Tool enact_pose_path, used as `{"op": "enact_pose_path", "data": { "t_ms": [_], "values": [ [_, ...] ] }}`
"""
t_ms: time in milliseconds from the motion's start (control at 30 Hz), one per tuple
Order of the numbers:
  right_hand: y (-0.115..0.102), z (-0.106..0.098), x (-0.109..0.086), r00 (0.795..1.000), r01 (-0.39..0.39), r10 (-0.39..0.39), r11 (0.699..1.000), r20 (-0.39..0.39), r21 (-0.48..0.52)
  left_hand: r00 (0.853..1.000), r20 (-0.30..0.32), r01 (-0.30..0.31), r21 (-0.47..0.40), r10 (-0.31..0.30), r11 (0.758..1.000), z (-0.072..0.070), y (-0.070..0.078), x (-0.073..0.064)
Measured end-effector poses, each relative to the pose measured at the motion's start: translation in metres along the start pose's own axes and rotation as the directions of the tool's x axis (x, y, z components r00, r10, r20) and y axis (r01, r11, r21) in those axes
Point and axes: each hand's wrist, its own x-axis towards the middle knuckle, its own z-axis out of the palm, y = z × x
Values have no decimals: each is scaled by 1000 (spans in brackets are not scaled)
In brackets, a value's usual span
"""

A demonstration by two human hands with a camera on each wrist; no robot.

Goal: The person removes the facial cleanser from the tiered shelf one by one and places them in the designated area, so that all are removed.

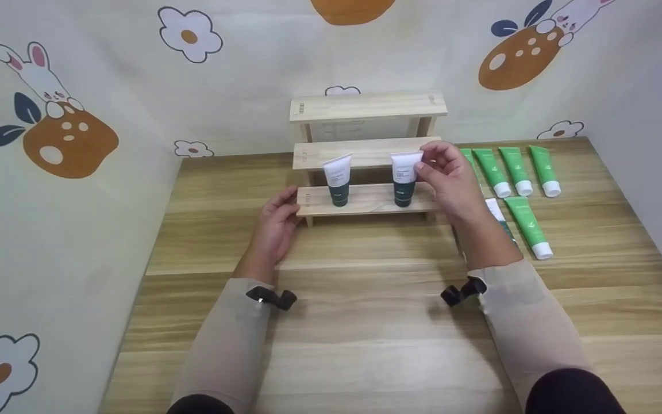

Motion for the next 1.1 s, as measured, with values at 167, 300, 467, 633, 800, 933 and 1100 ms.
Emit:
{"op": "enact_pose_path", "data": {
  "t_ms": [167, 300, 467, 633, 800, 933, 1100],
  "values": [
    [-3, -12, -2, 999, 3, -3, 1000, -34, 19, 1000, -4, 2, 14, -2, 1000, 1, 0, 0],
    [-6, -25, -4, 999, -5, 4, 1000, -47, -15, 1000, -9, 6, 9, -6, 1000, 1, 0, 0],
    [-9, -45, -7, 998, -5, 5, 1000, -64, -5, 1000, -12, 12, 3, -12, 1000, 0, 0, 1],
    [-13, -67, -8, 995, 10, -8, 1000, -102, 17, 1000, -7, 9, 5, -8, 1000, 0, 1, 0],
    [-18, -90, -12, 991, 6, 3, 998, -136, 66, 1000, 4, 16, 18, -16, 1000, 0, 1, 0],
    [-21, -110, -15, 983, 7, 16, 993, -184, 121, 1000, 10, 18, 12, -18, 1000, 0, 1, 0],
    [-20, -135, -19, 971, 0, 42, 985, -234, 174, 1000, 1, 13, 9, -13, 1000, 0, 1, 0]
  ]
}}
